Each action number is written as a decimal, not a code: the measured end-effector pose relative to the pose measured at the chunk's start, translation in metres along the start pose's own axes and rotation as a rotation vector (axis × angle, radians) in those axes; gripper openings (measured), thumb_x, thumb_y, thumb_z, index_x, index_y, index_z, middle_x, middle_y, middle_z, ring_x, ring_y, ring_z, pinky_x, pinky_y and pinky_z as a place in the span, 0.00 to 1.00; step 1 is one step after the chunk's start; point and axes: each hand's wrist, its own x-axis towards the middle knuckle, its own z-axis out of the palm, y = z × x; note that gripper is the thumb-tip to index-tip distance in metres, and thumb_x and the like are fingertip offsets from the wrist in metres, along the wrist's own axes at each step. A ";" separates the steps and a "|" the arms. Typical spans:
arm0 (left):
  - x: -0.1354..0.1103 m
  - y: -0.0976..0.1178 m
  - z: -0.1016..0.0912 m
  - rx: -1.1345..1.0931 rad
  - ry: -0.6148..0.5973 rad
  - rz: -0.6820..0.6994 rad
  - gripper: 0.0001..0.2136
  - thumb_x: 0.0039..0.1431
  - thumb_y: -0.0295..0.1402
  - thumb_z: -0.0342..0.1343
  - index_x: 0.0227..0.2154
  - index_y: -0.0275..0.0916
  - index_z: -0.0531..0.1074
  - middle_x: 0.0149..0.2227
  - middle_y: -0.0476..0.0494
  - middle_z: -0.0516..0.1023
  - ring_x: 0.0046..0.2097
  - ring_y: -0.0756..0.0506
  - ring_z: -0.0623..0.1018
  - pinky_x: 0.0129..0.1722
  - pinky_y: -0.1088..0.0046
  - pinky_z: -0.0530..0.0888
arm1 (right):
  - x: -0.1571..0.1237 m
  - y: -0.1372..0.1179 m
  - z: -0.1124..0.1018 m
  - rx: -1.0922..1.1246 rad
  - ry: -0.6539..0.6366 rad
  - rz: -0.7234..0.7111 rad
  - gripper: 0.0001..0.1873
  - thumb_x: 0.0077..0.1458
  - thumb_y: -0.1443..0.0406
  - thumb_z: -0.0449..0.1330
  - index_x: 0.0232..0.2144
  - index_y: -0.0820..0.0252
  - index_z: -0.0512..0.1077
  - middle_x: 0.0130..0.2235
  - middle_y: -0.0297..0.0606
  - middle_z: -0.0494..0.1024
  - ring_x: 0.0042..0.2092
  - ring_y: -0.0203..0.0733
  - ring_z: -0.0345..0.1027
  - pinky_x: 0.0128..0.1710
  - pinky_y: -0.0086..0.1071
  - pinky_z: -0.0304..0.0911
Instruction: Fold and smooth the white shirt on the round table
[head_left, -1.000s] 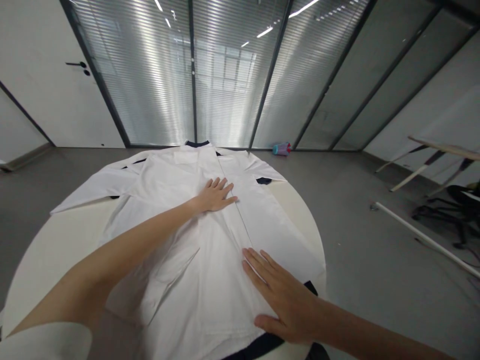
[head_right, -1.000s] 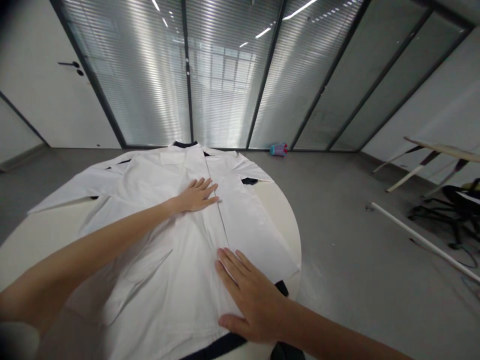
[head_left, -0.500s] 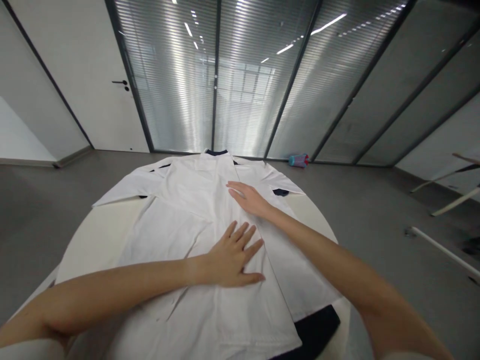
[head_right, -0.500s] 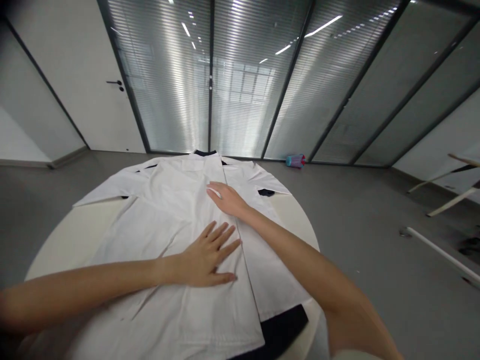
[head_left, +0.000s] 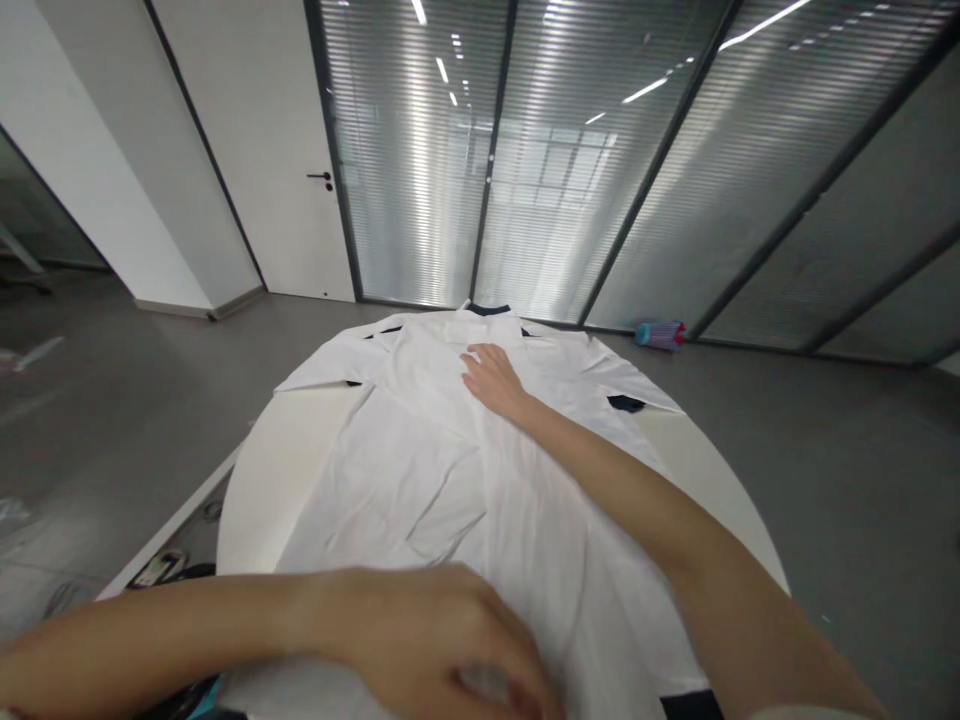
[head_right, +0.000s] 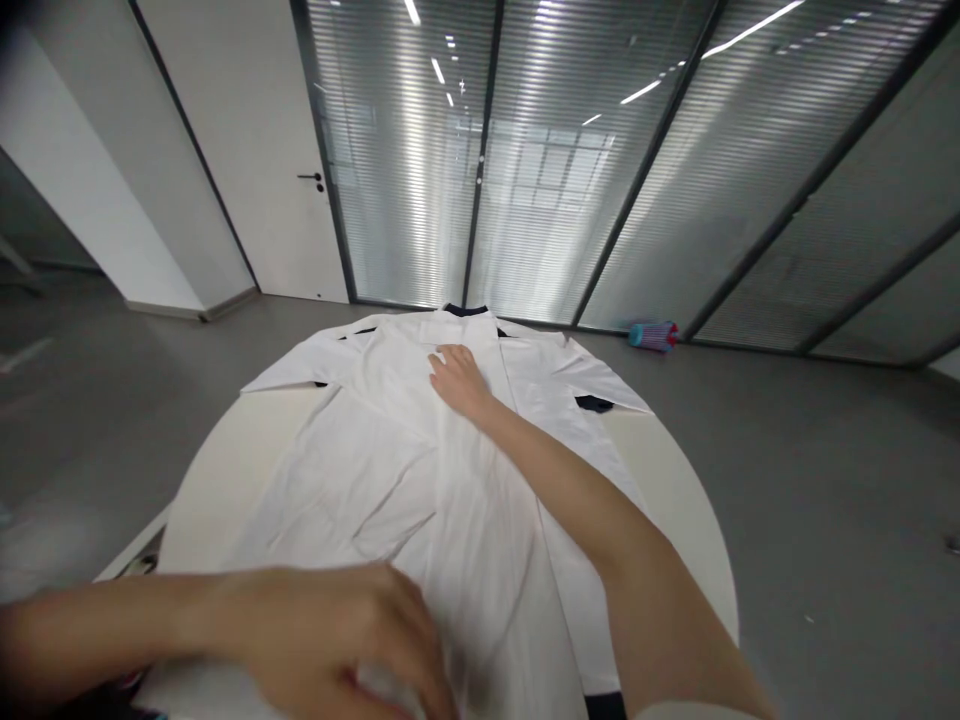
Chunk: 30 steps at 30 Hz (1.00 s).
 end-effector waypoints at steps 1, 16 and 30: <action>-0.009 0.000 -0.022 -0.035 0.148 -0.105 0.14 0.69 0.40 0.51 0.46 0.42 0.80 0.42 0.42 0.84 0.42 0.45 0.83 0.45 0.72 0.78 | -0.002 -0.016 -0.002 0.000 0.002 -0.069 0.21 0.69 0.63 0.47 0.59 0.62 0.70 0.64 0.52 0.66 0.65 0.53 0.56 0.65 0.51 0.48; -0.115 -0.164 -0.179 0.312 1.034 -1.122 0.07 0.43 0.36 0.65 0.22 0.38 0.76 0.21 0.47 0.74 0.30 0.46 0.75 0.28 0.75 0.69 | -0.074 -0.216 -0.001 -0.083 0.126 -1.267 0.14 0.69 0.70 0.50 0.44 0.59 0.76 0.44 0.41 0.79 0.42 0.44 0.71 0.46 0.39 0.60; -0.055 -0.199 -0.234 -0.019 1.123 -1.247 0.08 0.57 0.32 0.66 0.33 0.33 0.75 0.28 0.47 0.75 0.29 0.50 0.75 0.28 0.75 0.73 | -0.125 -0.160 -0.042 0.194 0.651 -1.142 0.12 0.61 0.72 0.58 0.27 0.56 0.73 0.23 0.27 0.66 0.26 0.35 0.55 0.32 0.34 0.52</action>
